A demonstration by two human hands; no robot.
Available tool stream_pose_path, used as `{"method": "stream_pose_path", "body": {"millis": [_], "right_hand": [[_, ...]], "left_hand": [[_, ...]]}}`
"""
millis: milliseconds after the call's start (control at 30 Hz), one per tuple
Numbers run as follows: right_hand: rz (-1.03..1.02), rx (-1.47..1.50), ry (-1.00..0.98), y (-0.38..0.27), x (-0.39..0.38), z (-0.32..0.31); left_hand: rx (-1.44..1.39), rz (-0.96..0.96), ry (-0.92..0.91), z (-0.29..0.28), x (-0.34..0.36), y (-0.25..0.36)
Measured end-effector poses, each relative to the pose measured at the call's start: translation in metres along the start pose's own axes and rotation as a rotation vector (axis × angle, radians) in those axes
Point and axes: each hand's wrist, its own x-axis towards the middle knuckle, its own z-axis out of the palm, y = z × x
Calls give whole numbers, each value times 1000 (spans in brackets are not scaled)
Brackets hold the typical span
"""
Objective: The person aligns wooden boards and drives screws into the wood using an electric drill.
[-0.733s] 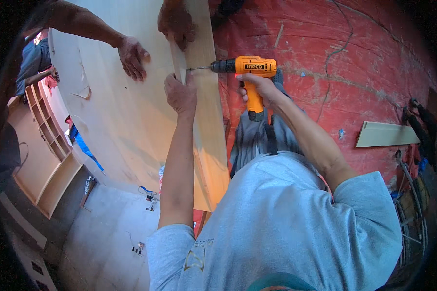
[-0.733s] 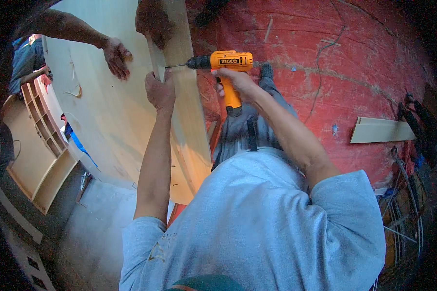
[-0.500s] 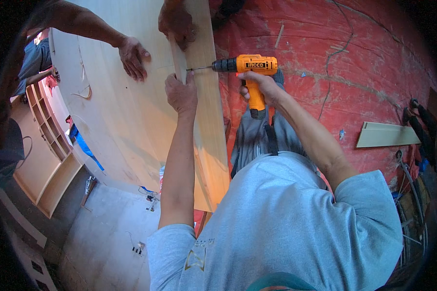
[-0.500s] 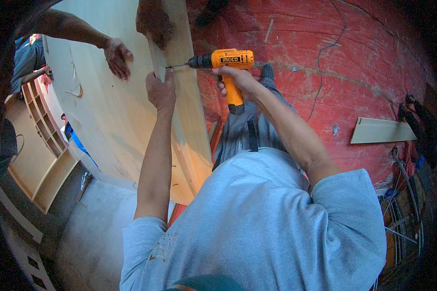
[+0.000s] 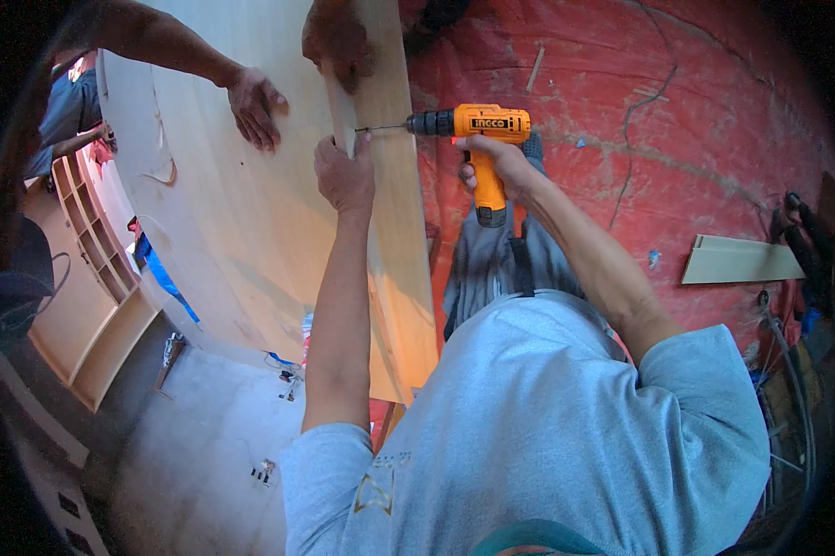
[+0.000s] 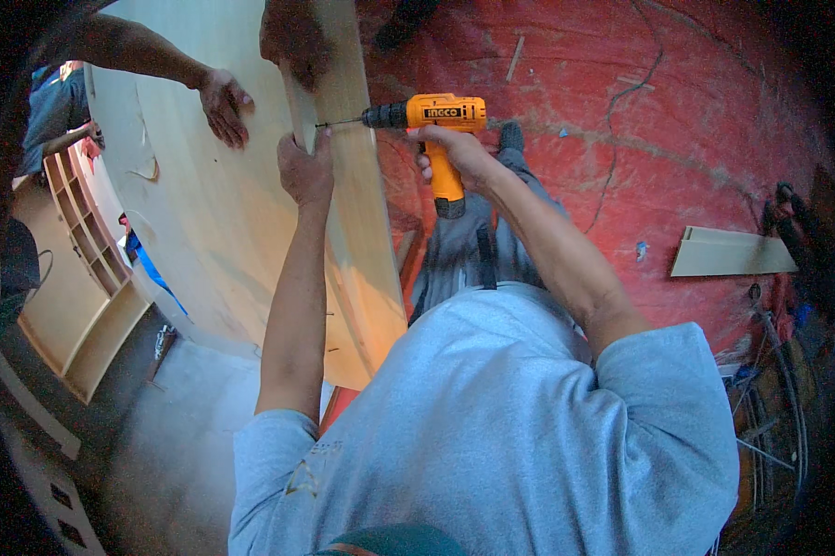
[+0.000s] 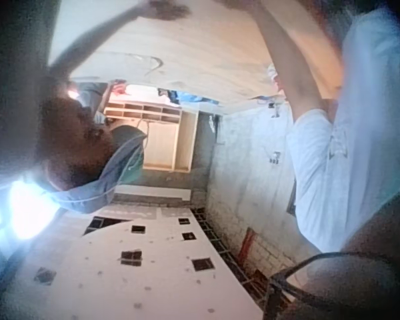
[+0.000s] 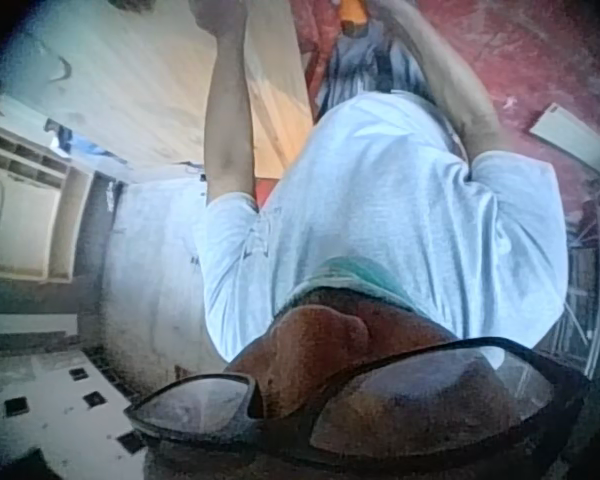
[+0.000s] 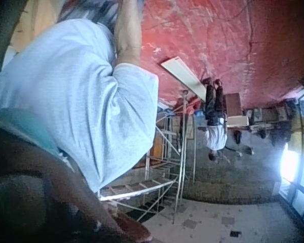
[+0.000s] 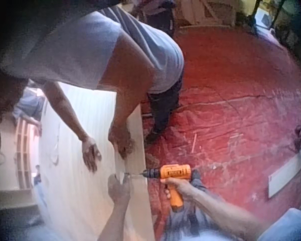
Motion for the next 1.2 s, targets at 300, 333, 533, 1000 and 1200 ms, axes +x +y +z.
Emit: {"method": "stream_pose_path", "body": {"millis": [300,333,533,1000,1200], "right_hand": [[-15,29,-36,0,6,-5],[-25,33,-32,2,8,-6],[37,30,-57,3,9,-10],[32,39,-62,6,9,-7],[37,85,-30,6,8,-5]], "left_hand": [[26,6,6,4,4,-4],[28,9,5,4,4,-5],[27,-39,-42,-1,4,3],[36,31,26,7,5,-5],[31,9,-9,0,6,4]]}}
